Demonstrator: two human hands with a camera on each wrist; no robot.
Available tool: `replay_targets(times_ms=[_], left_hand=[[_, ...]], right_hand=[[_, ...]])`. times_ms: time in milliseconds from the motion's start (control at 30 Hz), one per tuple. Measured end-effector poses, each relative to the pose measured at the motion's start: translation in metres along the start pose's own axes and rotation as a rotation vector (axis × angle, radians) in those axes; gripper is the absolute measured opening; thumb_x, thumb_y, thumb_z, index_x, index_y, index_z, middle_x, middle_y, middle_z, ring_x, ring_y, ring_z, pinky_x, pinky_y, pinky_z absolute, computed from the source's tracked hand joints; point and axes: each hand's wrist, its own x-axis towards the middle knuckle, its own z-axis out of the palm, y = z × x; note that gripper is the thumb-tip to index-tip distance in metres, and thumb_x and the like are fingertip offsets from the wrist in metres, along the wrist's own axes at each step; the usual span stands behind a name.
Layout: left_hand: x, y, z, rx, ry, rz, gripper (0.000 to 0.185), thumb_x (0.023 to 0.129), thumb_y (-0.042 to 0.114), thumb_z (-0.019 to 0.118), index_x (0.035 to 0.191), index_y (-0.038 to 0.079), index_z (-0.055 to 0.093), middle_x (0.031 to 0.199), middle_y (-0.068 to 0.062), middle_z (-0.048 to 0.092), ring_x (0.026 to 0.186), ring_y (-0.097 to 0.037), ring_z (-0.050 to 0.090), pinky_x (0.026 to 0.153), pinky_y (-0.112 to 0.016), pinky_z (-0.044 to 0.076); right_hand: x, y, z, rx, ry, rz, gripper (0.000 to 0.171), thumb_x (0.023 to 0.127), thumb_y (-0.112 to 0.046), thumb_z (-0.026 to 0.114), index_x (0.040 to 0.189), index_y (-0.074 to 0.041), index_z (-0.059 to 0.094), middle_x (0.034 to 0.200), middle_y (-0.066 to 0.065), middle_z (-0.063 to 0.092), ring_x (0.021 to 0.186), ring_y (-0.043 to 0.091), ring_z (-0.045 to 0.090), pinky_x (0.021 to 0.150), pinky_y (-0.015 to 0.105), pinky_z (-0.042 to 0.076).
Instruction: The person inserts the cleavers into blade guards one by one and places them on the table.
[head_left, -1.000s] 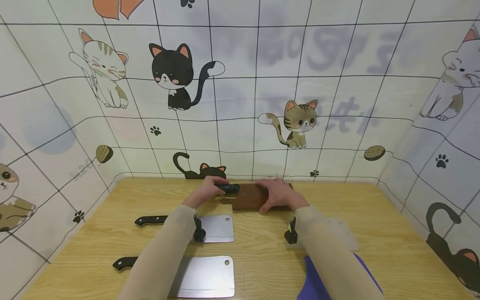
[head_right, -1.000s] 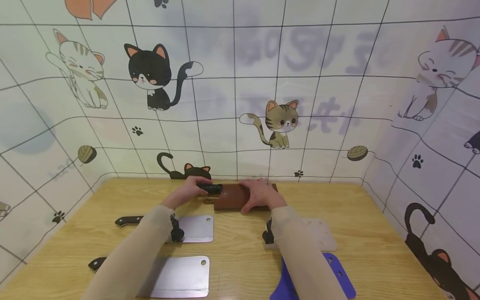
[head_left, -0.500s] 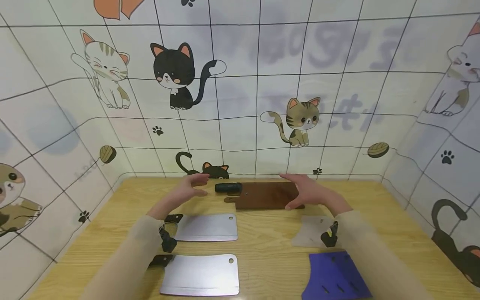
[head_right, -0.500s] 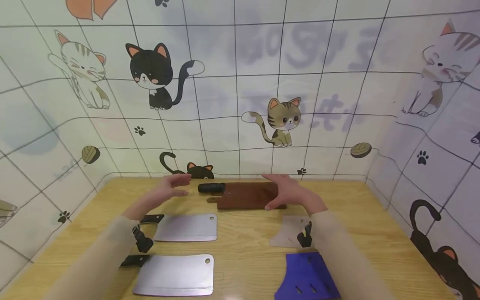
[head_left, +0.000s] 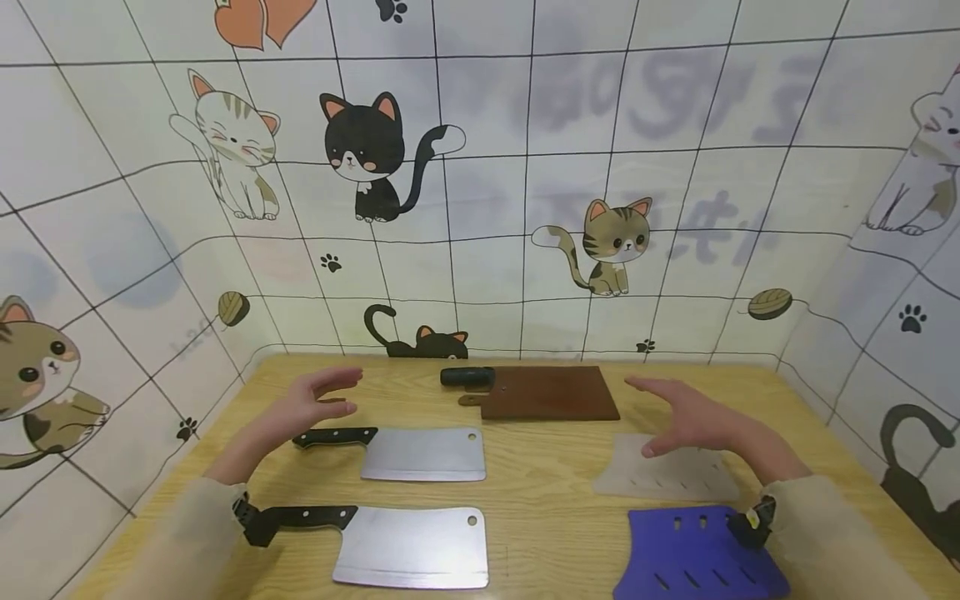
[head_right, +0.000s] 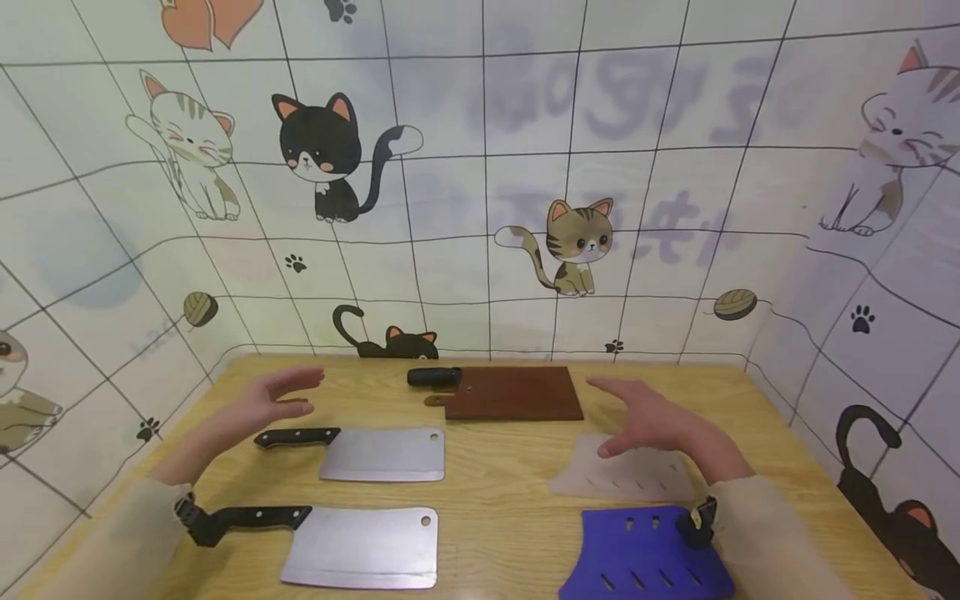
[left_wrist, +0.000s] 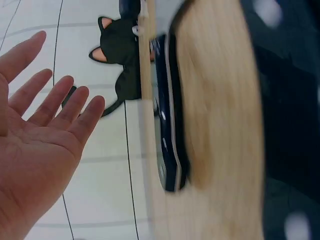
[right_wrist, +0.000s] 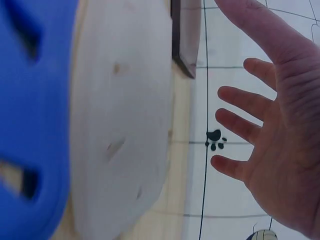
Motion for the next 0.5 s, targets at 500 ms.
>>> replay_targets(times_ms=[500], left_hand=[[-0.043,-0.034,-0.032,0.013,0.101,-0.038,0.058,0.098,0.016,0.071,0.149,-0.001,0.049,0.15,-0.026,0.049,0.126,0.003,0.05,0.104,-0.021,0.042]], right_hand=[[-0.041,0.023,0.014,-0.034,-0.053,0.028,0.107,0.067,-0.047,0.094,0.149,0.004,0.047,0.146,0.028,0.052,0.133,0.054,0.044,0.102,0.071,0.035]])
